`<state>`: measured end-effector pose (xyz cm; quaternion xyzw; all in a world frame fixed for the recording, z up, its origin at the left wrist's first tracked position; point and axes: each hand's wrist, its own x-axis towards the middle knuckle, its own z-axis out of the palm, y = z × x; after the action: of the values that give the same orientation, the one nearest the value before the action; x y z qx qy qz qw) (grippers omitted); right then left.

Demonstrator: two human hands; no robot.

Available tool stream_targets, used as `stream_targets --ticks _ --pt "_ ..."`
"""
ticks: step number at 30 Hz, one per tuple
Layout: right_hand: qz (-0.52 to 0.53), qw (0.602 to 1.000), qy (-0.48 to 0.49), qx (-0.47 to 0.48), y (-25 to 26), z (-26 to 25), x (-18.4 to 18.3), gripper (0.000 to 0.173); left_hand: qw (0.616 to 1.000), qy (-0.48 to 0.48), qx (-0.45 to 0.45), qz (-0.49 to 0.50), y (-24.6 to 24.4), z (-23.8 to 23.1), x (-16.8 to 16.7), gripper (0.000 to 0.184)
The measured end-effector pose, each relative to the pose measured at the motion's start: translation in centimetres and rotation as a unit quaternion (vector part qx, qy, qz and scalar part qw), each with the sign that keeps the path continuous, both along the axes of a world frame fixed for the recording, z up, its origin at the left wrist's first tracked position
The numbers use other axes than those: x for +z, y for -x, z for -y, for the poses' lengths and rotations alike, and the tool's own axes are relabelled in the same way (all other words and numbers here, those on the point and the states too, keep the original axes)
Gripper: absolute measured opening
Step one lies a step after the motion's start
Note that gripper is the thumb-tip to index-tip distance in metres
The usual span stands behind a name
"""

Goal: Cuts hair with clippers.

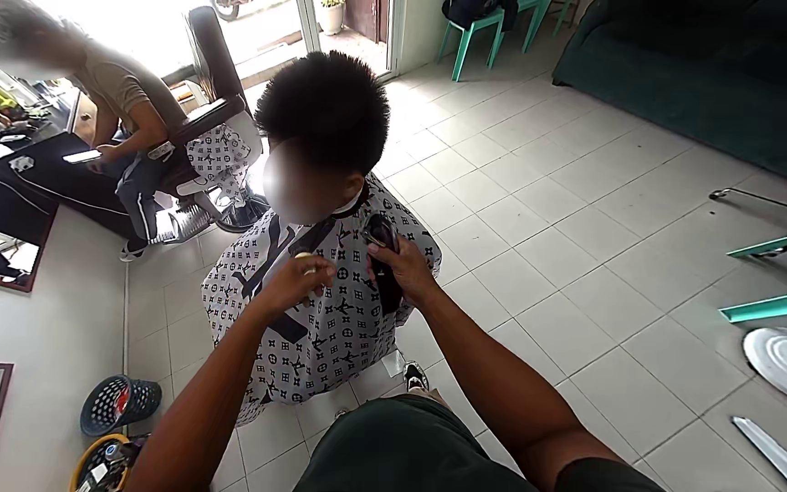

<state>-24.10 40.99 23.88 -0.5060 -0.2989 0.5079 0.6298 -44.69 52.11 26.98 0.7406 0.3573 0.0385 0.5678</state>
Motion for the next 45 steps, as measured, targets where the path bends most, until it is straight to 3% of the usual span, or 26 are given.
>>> stream_targets --ticks 4,9,14,27,39,42,45 --pt "-0.006 1.000 0.014 -0.021 2.1 -4.3 1.8 0.044 0.991 0.075 0.106 0.034 5.5 5.5 -4.8 0.022" --pt "-0.042 0.999 -0.016 -0.012 2.5 -7.4 2.2 0.040 0.973 0.115 0.195 0.053 9.0 10.3 -8.4 0.020" --pt "-0.043 0.999 -0.015 -0.012 2.6 -7.7 2.3 0.041 0.963 0.136 0.228 0.045 10.7 12.3 -10.1 0.018" --pt "0.023 0.999 -0.020 -0.009 2.0 -7.5 2.4 0.039 0.966 0.129 0.223 0.034 10.2 12.2 -9.5 0.018" --pt "0.022 0.999 -0.027 -0.007 1.0 -6.7 1.9 0.041 0.969 0.136 0.205 0.036 9.5 12.6 -9.6 0.018" --pt "0.064 0.997 -0.011 0.052 -0.4 -3.3 0.9 0.047 0.963 0.142 0.207 0.098 9.9 12.7 -9.7 0.039" --pt "-0.055 0.996 -0.048 0.049 -0.7 -0.5 -1.8 0.050 0.924 0.193 0.272 0.189 9.7 12.4 -9.6 0.061"
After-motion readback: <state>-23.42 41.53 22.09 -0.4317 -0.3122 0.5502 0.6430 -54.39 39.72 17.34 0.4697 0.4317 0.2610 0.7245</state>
